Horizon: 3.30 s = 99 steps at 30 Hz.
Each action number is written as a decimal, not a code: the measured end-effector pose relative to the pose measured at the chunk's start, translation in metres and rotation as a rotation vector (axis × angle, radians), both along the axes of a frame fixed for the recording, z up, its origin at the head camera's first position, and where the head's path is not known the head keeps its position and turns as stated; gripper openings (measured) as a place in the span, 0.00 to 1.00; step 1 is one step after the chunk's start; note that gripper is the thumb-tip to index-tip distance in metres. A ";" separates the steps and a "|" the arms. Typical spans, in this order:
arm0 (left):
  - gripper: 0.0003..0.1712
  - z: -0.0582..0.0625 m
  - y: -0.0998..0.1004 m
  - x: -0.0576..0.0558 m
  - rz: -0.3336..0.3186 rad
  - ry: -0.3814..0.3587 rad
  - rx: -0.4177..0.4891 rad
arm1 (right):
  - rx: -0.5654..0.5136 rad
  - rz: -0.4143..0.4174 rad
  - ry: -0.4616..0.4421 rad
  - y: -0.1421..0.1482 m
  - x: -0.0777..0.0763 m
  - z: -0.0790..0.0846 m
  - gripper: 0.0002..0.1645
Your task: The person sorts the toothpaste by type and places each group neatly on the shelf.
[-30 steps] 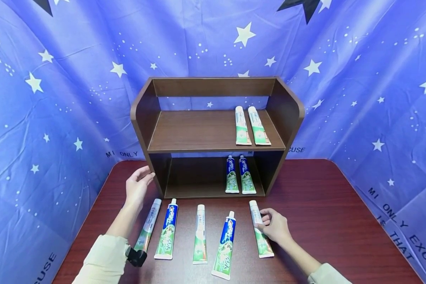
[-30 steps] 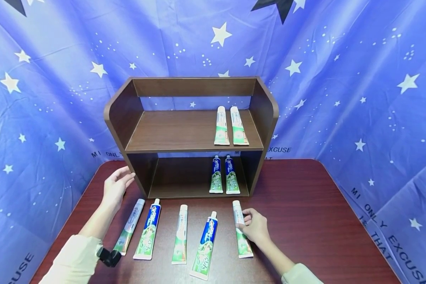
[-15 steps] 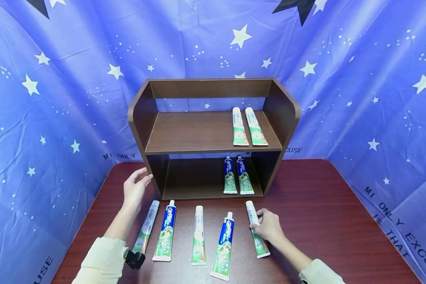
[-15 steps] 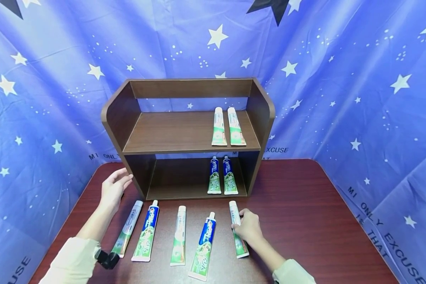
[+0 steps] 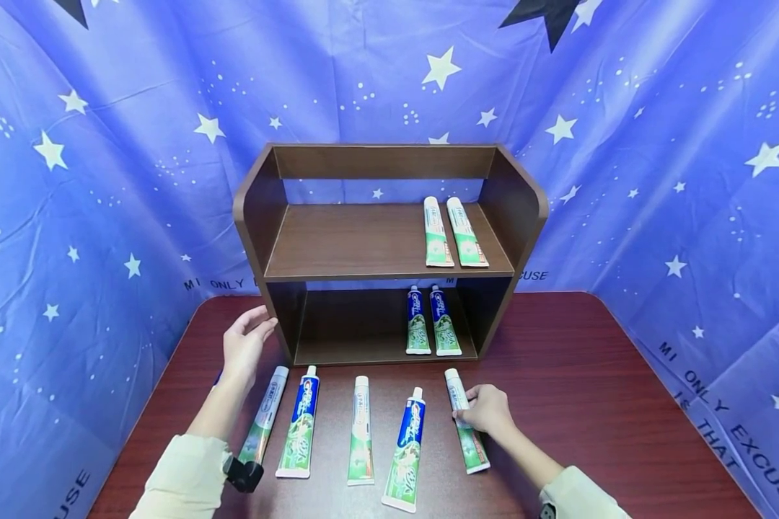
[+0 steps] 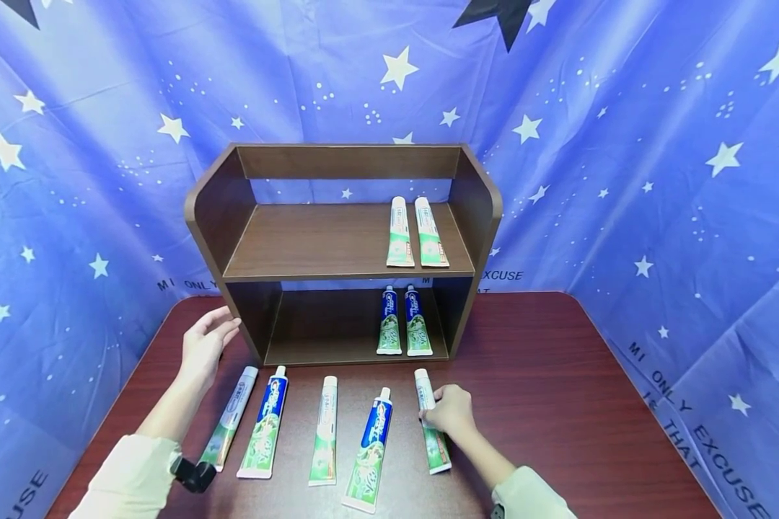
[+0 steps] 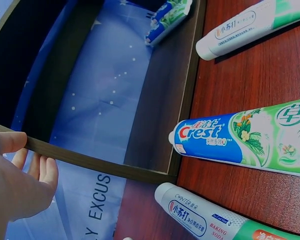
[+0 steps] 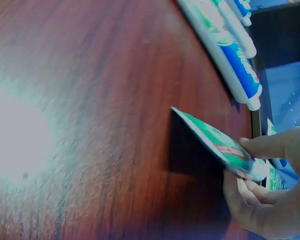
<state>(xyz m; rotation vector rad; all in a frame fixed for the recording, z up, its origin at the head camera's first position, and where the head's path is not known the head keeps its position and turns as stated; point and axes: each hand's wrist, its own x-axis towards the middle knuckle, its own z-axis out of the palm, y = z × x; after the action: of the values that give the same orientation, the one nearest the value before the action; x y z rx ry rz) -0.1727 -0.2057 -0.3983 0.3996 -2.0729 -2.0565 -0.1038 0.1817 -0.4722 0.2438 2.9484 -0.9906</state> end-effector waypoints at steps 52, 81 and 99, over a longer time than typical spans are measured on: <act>0.22 0.000 0.001 -0.002 0.008 0.033 0.001 | -0.674 0.194 -0.357 0.018 -0.021 0.093 0.25; 0.22 -0.004 0.002 0.001 0.012 0.020 -0.003 | -0.549 0.320 -0.302 0.019 -0.021 0.154 0.37; 0.21 0.000 0.004 0.000 0.014 0.002 -0.013 | -0.498 0.385 -0.334 0.013 -0.034 0.211 0.31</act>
<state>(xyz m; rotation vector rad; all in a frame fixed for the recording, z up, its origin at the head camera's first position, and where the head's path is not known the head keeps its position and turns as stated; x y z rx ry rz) -0.1724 -0.2022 -0.3983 0.4091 -2.0755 -2.0336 -0.1380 0.1951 -0.2614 -0.1518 2.2436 -1.4011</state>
